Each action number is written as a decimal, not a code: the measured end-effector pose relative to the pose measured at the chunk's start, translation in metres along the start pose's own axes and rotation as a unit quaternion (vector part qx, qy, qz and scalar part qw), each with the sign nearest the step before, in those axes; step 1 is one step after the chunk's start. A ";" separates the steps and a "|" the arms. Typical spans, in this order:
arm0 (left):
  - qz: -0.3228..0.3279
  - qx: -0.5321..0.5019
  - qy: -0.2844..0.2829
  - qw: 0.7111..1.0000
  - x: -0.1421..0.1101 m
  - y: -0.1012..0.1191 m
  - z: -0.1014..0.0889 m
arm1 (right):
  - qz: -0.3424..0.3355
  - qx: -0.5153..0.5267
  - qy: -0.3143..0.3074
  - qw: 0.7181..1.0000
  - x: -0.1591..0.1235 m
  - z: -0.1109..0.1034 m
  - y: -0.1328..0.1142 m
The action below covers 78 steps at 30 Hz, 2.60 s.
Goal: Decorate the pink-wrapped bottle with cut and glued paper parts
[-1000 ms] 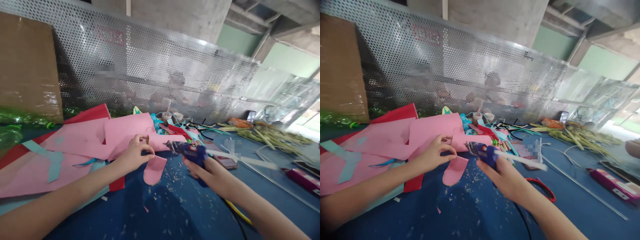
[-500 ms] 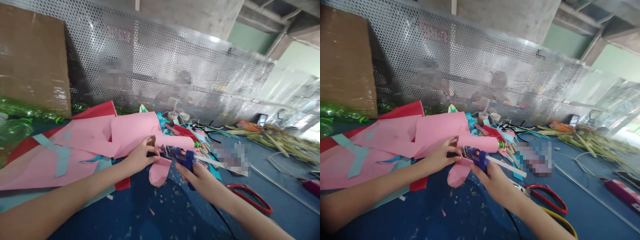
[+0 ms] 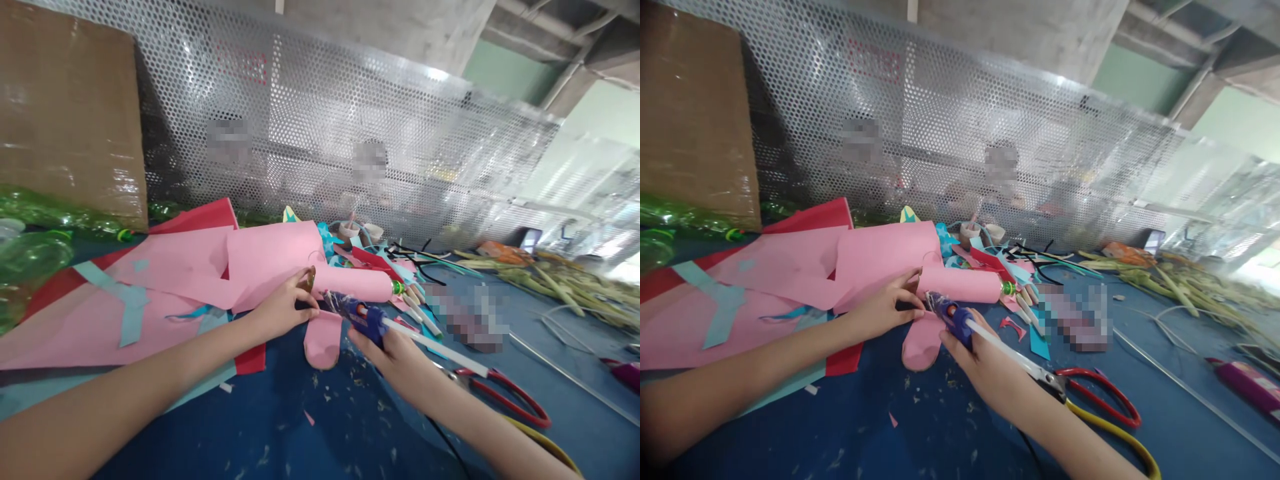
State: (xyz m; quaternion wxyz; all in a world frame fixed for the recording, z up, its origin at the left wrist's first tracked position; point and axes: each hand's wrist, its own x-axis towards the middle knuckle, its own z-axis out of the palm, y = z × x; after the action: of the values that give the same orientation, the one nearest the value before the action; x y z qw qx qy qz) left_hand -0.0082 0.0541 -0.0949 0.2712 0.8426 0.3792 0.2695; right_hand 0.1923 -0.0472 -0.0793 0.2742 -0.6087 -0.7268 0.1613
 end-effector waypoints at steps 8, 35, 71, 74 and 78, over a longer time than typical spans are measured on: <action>0.012 -0.006 0.010 1.000 0.000 0.000 0.001 | -0.051 0.016 0.034 0.998 0.000 0.007 -0.001; 0.014 -0.017 0.033 0.999 0.000 -0.002 0.007 | -0.279 -0.243 0.100 0.924 -0.006 0.004 0.012; 0.031 0.028 0.048 0.998 0.001 0.000 0.004 | -0.146 -0.073 0.060 0.985 -0.002 0.029 0.005; 0.033 0.033 0.048 0.998 0.001 0.001 0.003 | -0.149 -0.088 0.054 0.983 -0.002 0.031 0.006; 0.026 0.037 0.049 0.998 0.000 0.001 0.004 | -0.143 -0.093 0.068 0.983 -0.004 0.029 0.008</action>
State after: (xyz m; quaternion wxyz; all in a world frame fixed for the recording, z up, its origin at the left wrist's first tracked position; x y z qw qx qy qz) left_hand -0.0047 0.0526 -0.0966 0.2143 0.8474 0.3795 0.3032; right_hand 0.1814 -0.0468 -0.1081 0.2855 -0.5311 -0.7977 0.0110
